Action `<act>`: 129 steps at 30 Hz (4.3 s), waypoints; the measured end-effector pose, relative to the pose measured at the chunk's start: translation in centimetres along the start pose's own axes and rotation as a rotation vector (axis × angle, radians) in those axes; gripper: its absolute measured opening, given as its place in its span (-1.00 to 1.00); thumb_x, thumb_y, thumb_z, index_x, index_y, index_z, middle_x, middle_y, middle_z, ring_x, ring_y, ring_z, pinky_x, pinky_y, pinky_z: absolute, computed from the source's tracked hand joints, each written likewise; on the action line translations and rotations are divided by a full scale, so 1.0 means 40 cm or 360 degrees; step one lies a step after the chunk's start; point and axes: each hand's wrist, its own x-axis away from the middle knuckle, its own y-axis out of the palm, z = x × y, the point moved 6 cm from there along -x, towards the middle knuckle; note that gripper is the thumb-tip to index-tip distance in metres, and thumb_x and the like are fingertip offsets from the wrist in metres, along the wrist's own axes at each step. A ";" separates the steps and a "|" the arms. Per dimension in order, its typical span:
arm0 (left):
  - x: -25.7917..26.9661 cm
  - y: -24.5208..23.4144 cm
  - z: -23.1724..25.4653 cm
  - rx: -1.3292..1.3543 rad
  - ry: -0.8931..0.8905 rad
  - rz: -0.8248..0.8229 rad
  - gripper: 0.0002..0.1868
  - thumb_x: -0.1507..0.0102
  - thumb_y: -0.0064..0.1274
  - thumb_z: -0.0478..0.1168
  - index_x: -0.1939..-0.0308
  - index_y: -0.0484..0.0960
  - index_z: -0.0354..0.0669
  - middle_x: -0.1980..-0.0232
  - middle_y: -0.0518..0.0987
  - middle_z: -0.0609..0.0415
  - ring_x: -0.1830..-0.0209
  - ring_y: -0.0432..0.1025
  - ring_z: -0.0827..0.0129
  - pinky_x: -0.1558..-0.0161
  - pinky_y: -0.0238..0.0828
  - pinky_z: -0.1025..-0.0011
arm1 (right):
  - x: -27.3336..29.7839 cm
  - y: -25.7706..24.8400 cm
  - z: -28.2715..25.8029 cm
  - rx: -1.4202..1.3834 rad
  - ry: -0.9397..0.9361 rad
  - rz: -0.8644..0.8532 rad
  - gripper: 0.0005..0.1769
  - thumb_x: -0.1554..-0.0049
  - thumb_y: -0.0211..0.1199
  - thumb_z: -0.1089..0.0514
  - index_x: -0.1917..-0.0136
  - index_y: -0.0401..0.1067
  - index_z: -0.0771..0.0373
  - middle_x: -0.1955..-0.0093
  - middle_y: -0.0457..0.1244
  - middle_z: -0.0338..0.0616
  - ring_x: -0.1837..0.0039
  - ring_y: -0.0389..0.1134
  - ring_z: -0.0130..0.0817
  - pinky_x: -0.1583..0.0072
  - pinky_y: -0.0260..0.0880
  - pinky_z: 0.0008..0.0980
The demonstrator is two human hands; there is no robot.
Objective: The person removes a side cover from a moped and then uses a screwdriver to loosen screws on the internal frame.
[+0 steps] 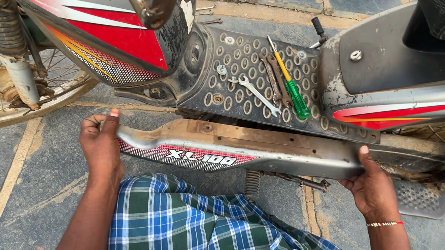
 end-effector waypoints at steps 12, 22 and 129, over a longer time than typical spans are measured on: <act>0.063 -0.003 0.037 0.0024 0.0012 -0.0068 -0.83 -0.40 0.13 -0.24 0.17 0.42 -0.10 0.27 0.48 0.18 0.31 0.33 0.60 0.17 0.36 0.57 | 0.052 -0.088 -0.017 0.0252 0.0082 -0.0144 -0.44 -0.28 0.15 -0.14 -0.34 0.35 0.33 -0.20 0.29 -0.05 -0.16 0.35 -0.21 -0.18 0.44 0.06; 0.179 0.042 0.085 0.0311 0.0086 -0.0121 -0.76 -0.39 0.21 -0.32 0.10 0.39 -0.10 0.22 0.46 0.17 0.26 0.37 0.57 0.17 0.36 0.52 | 0.149 -0.085 -0.059 0.0011 -0.0047 -0.0062 -0.02 -0.16 -0.09 -0.51 -0.58 0.06 0.20 -0.41 0.19 0.18 -0.31 0.31 0.03 -0.29 0.35 0.06; 0.200 -0.169 0.450 0.0743 0.0517 -0.0556 -0.15 -0.34 0.14 0.19 -0.56 0.13 -0.07 -0.41 0.33 -0.04 -0.34 0.25 0.20 -0.36 0.23 0.19 | 0.281 0.523 -0.157 0.1360 -0.1790 -0.0284 -0.75 -0.32 0.34 0.12 -0.23 0.53 0.22 -0.03 0.34 -0.10 0.02 0.35 -0.23 -0.09 0.36 -0.24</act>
